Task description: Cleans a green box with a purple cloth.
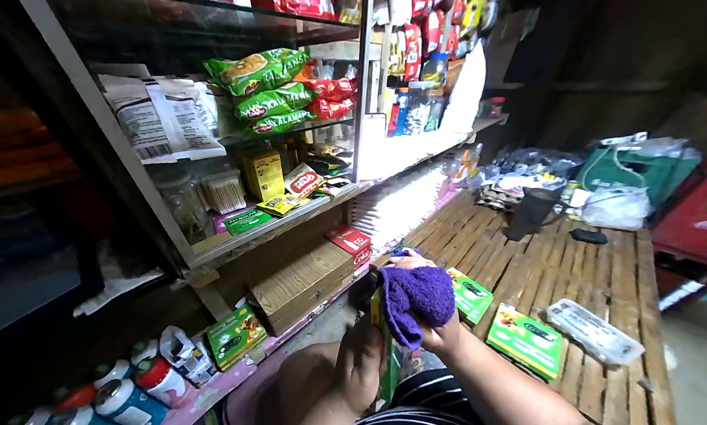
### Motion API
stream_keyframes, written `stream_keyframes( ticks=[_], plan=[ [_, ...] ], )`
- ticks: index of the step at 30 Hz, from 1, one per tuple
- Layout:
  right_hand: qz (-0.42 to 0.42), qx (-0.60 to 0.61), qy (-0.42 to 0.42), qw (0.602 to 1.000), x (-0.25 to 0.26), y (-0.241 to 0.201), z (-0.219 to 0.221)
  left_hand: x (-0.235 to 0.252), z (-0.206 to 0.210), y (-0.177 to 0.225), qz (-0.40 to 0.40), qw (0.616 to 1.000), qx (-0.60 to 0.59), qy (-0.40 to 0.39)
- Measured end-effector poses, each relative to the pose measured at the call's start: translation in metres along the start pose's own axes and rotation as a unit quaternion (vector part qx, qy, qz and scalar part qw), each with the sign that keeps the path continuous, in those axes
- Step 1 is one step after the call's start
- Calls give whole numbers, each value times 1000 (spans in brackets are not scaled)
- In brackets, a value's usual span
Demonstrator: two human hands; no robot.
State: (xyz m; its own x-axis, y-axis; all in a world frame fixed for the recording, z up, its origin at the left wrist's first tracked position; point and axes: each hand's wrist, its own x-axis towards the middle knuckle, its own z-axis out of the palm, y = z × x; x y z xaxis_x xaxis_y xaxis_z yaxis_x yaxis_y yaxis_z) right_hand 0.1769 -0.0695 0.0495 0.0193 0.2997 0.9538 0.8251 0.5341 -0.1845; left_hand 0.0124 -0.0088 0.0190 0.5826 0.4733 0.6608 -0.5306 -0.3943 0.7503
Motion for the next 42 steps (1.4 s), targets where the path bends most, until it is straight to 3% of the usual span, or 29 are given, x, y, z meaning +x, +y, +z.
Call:
stream_keyframes(
  ticks=[17,28,37,42],
  plan=[
    [131,74,60,987,-13,20,10,3,-8,12,-37,990,-114,68],
    [104,33,16,994,-34,13,36,13,-20,17,16,965,-176,194],
    [57,78,-67,993,-33,-5,49,27,-27,26,25,927,-295,232],
    [30,67,-89,993,-40,-17,58,31,-23,30,1,935,-191,300]
  ],
)
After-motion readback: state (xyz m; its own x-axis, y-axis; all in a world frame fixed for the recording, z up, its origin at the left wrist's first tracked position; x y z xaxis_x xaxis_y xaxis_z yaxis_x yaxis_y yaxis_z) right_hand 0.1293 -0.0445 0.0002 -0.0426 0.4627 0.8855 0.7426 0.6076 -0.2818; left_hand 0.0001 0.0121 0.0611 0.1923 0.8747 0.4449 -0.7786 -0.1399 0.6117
